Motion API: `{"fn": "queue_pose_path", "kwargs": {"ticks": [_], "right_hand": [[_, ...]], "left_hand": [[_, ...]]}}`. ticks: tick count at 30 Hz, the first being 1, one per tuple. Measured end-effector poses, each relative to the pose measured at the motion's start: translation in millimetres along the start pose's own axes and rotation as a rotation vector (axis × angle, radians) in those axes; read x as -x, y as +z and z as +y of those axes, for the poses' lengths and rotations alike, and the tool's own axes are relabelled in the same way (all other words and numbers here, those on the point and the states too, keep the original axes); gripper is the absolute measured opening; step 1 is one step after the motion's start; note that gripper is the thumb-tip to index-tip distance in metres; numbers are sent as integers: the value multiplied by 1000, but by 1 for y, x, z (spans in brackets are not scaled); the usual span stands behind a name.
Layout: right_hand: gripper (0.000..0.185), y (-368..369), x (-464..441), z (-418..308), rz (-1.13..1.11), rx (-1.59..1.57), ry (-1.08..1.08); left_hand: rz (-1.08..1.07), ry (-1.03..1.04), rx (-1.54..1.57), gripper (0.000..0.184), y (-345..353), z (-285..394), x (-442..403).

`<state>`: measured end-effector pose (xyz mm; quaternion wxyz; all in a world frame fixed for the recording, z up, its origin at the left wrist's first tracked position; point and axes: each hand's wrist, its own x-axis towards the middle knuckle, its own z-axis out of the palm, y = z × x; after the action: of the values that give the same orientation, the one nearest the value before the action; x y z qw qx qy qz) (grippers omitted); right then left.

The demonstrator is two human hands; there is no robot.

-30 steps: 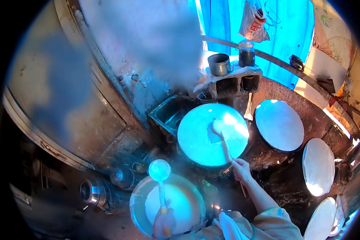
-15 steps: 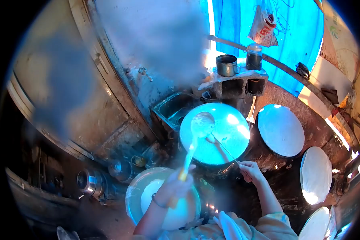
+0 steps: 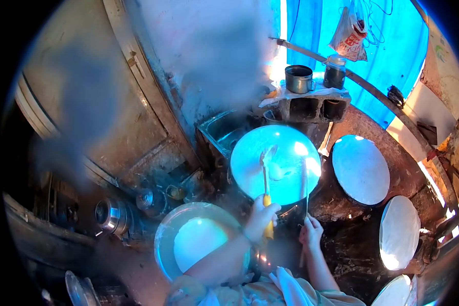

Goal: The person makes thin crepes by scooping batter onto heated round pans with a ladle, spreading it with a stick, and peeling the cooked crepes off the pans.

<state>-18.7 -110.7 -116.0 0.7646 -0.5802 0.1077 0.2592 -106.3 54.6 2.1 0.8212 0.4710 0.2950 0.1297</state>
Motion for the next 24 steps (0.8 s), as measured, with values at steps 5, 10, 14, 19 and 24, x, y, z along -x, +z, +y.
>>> {"fn": "queue_pose_path", "kwargs": {"ticks": [5, 10, 14, 19, 24], "right_hand": [[21, 37, 19, 44, -266, -56, -100], [21, 27, 24, 0, -242, 40, 106], [15, 47, 12, 27, -254, -23, 48], [23, 64, 35, -1, -437, -123, 209], [27, 82, 69, -30, -328, -131, -277]], "left_hand": [[125, -142, 51, 30, 10, -64, -13], [154, -303, 281, 22, -1, -52, 0], [69, -377, 377, 10, -17, -54, -6], [-461, -507, 1160, 10, -39, 12, 31], [-261, -172, 915, 21, -38, 20, 54]]}}
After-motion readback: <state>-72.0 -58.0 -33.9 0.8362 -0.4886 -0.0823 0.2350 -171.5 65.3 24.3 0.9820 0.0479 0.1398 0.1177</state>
